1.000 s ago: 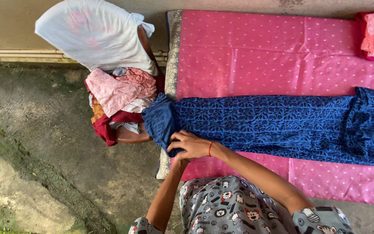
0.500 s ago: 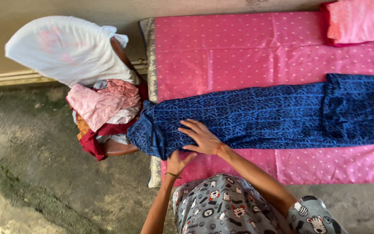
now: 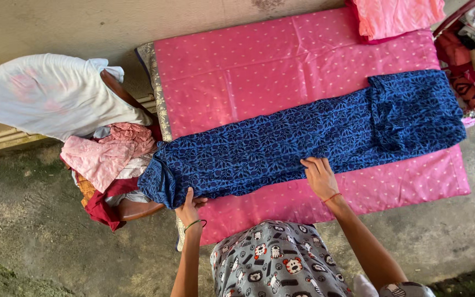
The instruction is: The person folds a blue patterned fabric by hand on a pink padded surface.
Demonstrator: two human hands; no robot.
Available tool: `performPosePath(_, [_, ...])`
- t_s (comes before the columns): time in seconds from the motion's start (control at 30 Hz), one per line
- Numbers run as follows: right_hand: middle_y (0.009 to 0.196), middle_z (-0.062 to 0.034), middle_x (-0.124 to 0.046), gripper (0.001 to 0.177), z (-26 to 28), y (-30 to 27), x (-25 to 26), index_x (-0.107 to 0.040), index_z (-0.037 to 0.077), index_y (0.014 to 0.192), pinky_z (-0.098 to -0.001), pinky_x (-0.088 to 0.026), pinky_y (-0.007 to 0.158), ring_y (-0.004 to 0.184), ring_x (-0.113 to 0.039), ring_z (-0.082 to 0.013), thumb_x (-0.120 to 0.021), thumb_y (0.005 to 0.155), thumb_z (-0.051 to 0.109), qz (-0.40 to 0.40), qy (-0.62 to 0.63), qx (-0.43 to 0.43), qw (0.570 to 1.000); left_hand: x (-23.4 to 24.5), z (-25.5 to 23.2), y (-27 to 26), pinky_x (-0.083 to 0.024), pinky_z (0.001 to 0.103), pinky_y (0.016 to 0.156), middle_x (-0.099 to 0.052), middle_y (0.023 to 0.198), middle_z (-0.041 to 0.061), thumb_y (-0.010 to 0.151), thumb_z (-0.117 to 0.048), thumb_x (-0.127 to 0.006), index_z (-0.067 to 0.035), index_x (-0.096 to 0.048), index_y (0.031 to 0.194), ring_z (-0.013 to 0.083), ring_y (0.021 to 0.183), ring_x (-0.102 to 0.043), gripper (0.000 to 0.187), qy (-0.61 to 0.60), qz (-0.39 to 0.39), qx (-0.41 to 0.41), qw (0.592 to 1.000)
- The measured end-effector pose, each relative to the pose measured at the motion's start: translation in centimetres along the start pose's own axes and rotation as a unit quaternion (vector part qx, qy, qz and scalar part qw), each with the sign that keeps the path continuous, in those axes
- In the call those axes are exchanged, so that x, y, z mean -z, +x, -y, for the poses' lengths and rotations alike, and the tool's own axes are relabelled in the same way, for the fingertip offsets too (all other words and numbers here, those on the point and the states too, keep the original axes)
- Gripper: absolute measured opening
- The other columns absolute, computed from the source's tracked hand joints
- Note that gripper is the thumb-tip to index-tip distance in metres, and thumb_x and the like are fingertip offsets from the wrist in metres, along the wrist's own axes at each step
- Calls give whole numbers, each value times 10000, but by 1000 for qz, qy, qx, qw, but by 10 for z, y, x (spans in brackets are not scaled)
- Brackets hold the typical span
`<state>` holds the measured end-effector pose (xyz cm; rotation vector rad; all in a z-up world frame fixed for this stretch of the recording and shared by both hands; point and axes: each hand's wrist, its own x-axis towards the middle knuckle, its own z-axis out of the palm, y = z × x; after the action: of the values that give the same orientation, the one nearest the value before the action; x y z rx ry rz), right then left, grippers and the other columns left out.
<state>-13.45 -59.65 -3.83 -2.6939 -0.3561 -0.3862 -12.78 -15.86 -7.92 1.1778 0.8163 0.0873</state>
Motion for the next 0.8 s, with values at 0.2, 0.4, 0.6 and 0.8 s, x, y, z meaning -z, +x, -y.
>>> performPosePath(0.2, [1166, -115, -650, 357, 26, 5, 17, -685, 54, 1193, -428, -495, 932, 1067, -593, -324, -718, 901, 257, 63, 69, -78, 993, 5, 41, -9, -398, 318, 488, -625, 789, 58, 965, -319, -742, -62, -590, 981, 169, 573, -539, 299, 112, -116, 13, 987])
performPosePath(0.4, [1149, -74, -688, 249, -18, -33, 45, -705, 93, 1161, -410, -505, 955, 1088, -600, -316, -695, 938, 203, 21, 72, -205, 976, -32, 75, -75, -356, 266, 618, -438, 769, -13, 1114, -322, -670, -63, -457, 838, 88, 711, -391, 434, 132, -57, -189, 971])
performPosePath(0.6, [1171, -102, -678, 260, -132, -87, 93, -694, 86, 1172, -424, -502, 973, 1097, -610, -335, -670, 915, 115, -45, 36, -220, 974, -180, 79, -175, -436, 296, 527, -569, 660, 16, 946, -279, -705, -91, -594, 897, 107, 573, -498, 224, 369, 189, -214, 884])
performPosePath(0.8, [1192, -69, -675, 458, -280, -99, 151, -707, 93, 1160, -427, -497, 976, 1147, -619, -309, -626, 717, 11, -103, -179, -153, 966, -353, 131, -259, -536, 370, 589, -759, 821, 32, 946, -330, -680, -143, -668, 1029, 206, 652, -690, 205, 467, 374, -247, 762])
